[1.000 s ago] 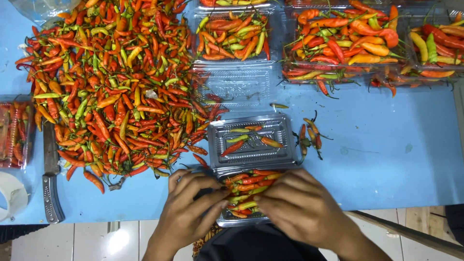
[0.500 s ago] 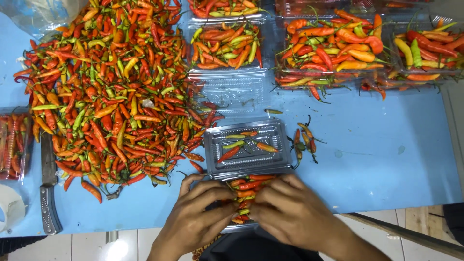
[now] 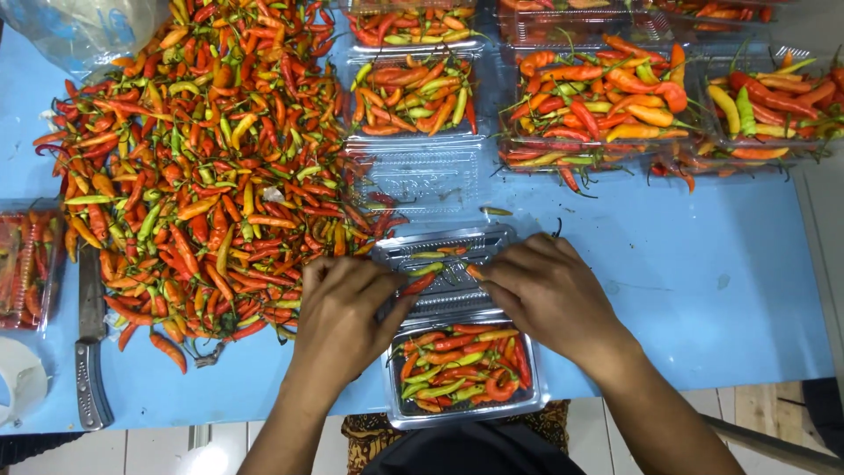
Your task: The person sorts chili peppers from a large pile and packs them into small plastic containers by hand.
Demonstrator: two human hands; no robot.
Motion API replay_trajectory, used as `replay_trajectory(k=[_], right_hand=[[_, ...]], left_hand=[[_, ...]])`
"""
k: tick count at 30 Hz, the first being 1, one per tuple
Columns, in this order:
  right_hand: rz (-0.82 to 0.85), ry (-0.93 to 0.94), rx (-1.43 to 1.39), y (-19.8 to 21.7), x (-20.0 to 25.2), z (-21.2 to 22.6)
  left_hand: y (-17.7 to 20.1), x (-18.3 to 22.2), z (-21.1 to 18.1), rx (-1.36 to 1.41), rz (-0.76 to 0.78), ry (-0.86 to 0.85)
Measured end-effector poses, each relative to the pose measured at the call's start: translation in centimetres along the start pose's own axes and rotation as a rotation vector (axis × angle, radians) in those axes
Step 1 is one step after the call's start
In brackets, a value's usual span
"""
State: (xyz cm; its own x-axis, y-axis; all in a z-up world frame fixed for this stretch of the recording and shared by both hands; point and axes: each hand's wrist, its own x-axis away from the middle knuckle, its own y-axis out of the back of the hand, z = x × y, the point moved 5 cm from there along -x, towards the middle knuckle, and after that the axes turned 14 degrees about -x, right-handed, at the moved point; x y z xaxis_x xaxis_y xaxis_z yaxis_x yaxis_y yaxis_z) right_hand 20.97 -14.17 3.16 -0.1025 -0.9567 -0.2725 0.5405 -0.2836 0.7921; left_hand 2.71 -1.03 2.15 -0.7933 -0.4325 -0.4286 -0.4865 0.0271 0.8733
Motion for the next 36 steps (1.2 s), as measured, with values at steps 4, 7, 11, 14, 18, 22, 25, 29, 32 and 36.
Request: replay_trajectory(k=[4,7,11,14,18,22,25,29,32,36], right_hand=[[-0.023,0.018,-0.008,-0.1,0.1,-0.3],[-0.007,0.006,-0.006,-0.1,0.3,-0.8],[-0.005,0.005,0.057,-0.3,0.7,-1.5],[0.006,0.027,0.070,-0.6,0.8,-1.6],[0.048,0.055,0.090,-0.7,0.7,-1.4],[0.047,0.074,0.079,-0.6,0.9,-1.3],[0.036,0.090,-0.017,-0.2,0.7,-1.0],[-0.055,0.114,-0.127,0.3,0.7,-0.9],[-0.126,0.137,-0.231,0.9,0.6,-0.6],[-0.192,0.168,-0.348,0.9,0.9,-1.0]], left_hand=[[-0.3,-0.1,0.0,-0.048,0.027,-0.003],[-0.2,-0.3,0.1,-0.058,0.058,0.012],[-0.2,-0.7,0.0,-0.068,0.138,0.000],[-0.3,-1.0,0.0,-0.082,0.200,-0.008],[-0.6,-1.0,0.2,-0.114,0.244,-0.036],[-0.3,-0.9,0.2,-0.086,0.241,-0.062],[0.0,-0.9,0.1,-0.072,0.209,-0.082],[-0.1,-0.6,-0.1,-0.031,0.182,-0.111],[-0.1,-0.7,-0.1,-0.006,0.162,-0.105],[0.4,-0.9,-0.1,-0.018,0.105,-0.130]])
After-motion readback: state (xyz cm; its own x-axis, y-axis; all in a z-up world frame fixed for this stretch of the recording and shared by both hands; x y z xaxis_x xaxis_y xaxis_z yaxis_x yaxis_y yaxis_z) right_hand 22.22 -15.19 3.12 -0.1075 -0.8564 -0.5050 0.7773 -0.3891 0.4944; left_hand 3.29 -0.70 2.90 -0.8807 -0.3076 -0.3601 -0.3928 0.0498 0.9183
